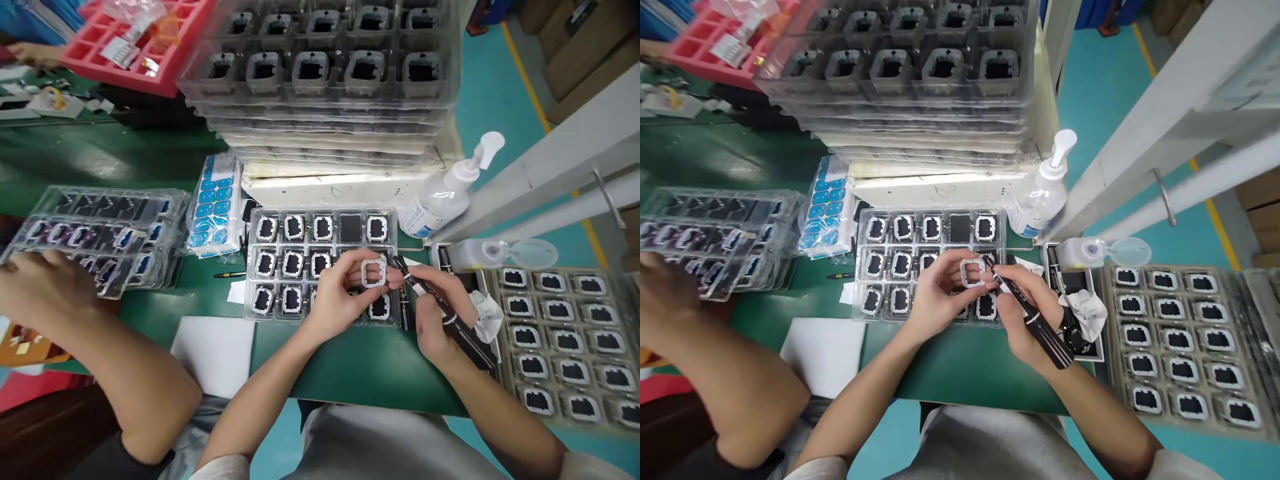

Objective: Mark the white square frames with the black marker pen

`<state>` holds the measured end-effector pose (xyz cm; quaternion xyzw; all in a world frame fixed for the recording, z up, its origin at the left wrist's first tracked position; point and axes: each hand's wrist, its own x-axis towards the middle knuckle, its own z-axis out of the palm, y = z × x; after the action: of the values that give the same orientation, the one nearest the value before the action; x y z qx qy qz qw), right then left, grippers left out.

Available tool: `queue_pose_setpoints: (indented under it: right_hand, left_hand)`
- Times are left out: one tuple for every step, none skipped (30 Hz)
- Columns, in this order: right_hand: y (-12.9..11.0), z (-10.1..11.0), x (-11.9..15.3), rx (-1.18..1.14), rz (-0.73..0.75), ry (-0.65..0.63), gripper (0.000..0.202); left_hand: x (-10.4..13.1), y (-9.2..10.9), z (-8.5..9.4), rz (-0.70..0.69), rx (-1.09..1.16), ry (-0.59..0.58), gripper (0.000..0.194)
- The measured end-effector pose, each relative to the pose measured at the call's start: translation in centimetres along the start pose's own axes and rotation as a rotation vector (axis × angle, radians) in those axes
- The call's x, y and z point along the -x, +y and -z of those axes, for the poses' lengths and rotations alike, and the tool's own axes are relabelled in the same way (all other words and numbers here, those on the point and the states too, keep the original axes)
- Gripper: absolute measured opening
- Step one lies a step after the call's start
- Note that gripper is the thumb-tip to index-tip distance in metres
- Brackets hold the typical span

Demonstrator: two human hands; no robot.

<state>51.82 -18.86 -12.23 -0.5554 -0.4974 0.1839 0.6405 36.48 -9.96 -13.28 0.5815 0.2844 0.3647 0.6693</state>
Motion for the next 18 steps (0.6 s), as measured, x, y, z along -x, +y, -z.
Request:
queue_pose_setpoints:
  right_hand:
    - [-0.1, 0.0, -0.1, 0.02, 0.006, -0.022, 0.029]
    - [-0.3, 0.0, -0.3, 0.034, 0.011, -0.044, 0.027]
    - [-0.4, 0.1, -0.5, 0.044, 0.014, -0.063, 0.025]
    - [-0.5, 0.1, -0.7, 0.05, 0.014, -0.073, 0.023]
    - [-0.6, 0.2, -0.8, 0.057, 0.01, -0.077, 0.022]
    - [-0.7, 0.3, -1.0, 0.069, -0.001, -0.084, 0.023]
    - [-0.7, 0.5, -1.1, 0.087, -0.016, -0.095, 0.024]
    - [-0.8, 0.7, -1.2, 0.109, -0.026, -0.105, 0.026]
    - [-0.8, 0.8, -1.3, 0.131, -0.033, -0.113, 0.027]
    - [-0.8, 1.0, -1.4, 0.149, -0.033, -0.114, 0.029]
    - [-0.8, 1.1, -1.4, 0.16, -0.031, -0.107, 0.03]
    - [-0.7, 1.1, -1.4, 0.164, -0.03, -0.095, 0.031]
    - [-0.7, 1.0, -1.3, 0.161, -0.028, -0.079, 0.032]
    - [-0.6, 0.9, -1.3, 0.155, -0.028, -0.059, 0.033]
    - [-0.5, 0.7, -1.2, 0.148, -0.03, -0.035, 0.035]
    - [-0.4, 0.4, -1.1, 0.139, -0.031, -0.008, 0.036]
    - [-0.3, 0.1, -1.0, 0.128, -0.027, 0.018, 0.037]
    - [-0.2, -0.2, -0.9, 0.117, -0.021, 0.04, 0.038]
  left_hand:
    - [0.0, -0.1, 0.0, -0.003, 0.004, -0.004, 0.044]
    - [-0.1, -0.2, 0.0, -0.009, 0.005, -0.001, 0.045]
    - [-0.1, -0.3, 0.1, -0.015, 0.004, 0.009, 0.045]
    - [-0.2, -0.4, 0.1, -0.018, 0.003, 0.027, 0.046]
    - [-0.3, -0.5, 0.1, -0.017, 0.0, 0.046, 0.046]
    - [-0.3, -0.5, 0.1, -0.013, -0.004, 0.066, 0.046]
    - [-0.4, -0.5, 0.1, -0.007, -0.007, 0.081, 0.046]
    - [-0.4, -0.5, 0.2, 0.001, -0.01, 0.092, 0.046]
    - [-0.4, -0.4, 0.2, 0.006, -0.013, 0.097, 0.046]
    - [-0.4, -0.3, 0.2, 0.008, -0.018, 0.098, 0.046]
    - [-0.3, -0.2, 0.2, 0.007, -0.024, 0.098, 0.047]
    - [-0.2, -0.1, 0.2, 0.004, -0.031, 0.095, 0.049]
    - [-0.1, 0.0, 0.1, -0.003, -0.038, 0.091, 0.051]
    - [0.0, 0.1, 0.1, -0.013, -0.043, 0.085, 0.054]
    - [0.1, 0.2, 0.0, -0.027, -0.048, 0.077, 0.056]
    - [0.2, 0.2, -0.1, -0.04, -0.051, 0.069, 0.057]
    - [0.3, 0.2, -0.2, -0.048, -0.055, 0.062, 0.058]
    - [0.4, 0.2, -0.2, -0.053, -0.059, 0.058, 0.058]
